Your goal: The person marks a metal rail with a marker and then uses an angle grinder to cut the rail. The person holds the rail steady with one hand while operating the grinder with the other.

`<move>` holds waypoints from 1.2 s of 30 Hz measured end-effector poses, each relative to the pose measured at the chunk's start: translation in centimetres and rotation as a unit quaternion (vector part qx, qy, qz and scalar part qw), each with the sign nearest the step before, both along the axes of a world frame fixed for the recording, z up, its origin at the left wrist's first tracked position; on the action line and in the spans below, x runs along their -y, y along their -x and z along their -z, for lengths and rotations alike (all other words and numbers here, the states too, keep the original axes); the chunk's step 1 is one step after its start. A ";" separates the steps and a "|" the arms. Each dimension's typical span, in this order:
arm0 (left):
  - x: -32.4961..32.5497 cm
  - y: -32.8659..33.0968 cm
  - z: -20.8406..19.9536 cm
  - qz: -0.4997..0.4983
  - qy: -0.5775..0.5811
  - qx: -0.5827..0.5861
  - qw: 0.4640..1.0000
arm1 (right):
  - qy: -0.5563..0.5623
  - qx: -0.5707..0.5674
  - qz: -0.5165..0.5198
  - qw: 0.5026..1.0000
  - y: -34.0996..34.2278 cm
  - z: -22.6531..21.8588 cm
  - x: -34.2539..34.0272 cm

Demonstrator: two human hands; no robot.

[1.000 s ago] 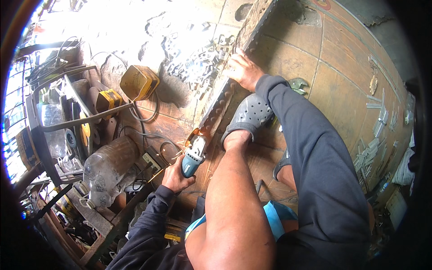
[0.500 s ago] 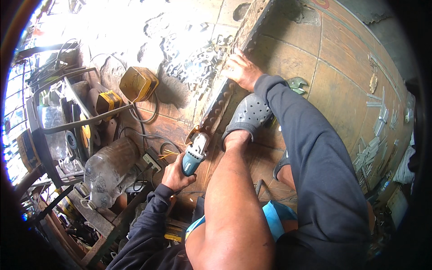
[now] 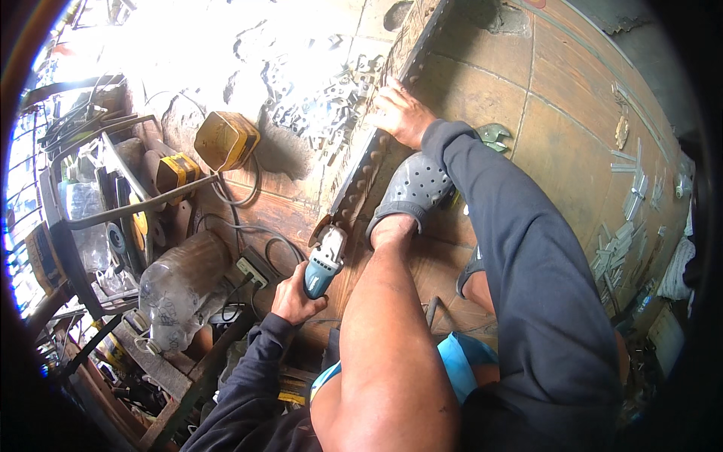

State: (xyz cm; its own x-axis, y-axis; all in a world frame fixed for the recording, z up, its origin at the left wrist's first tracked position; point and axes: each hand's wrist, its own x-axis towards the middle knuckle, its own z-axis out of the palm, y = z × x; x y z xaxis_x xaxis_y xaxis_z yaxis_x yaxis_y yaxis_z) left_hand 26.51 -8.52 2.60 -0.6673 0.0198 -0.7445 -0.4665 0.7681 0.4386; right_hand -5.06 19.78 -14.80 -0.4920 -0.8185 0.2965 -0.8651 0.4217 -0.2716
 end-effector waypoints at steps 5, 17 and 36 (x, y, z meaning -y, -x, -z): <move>-0.4 0.9 -0.3 0.000 -0.011 -0.030 0.999 | -0.006 -0.006 -0.006 1.000 0.1 -0.2 0.1; -1.2 -2.7 -1.1 -0.065 -0.010 -0.049 0.997 | 0.022 0.007 -0.011 1.000 0.0 -0.4 0.2; -0.7 0.7 -1.7 -0.003 0.015 -0.039 0.999 | 0.018 0.012 -0.008 1.000 0.0 0.2 0.2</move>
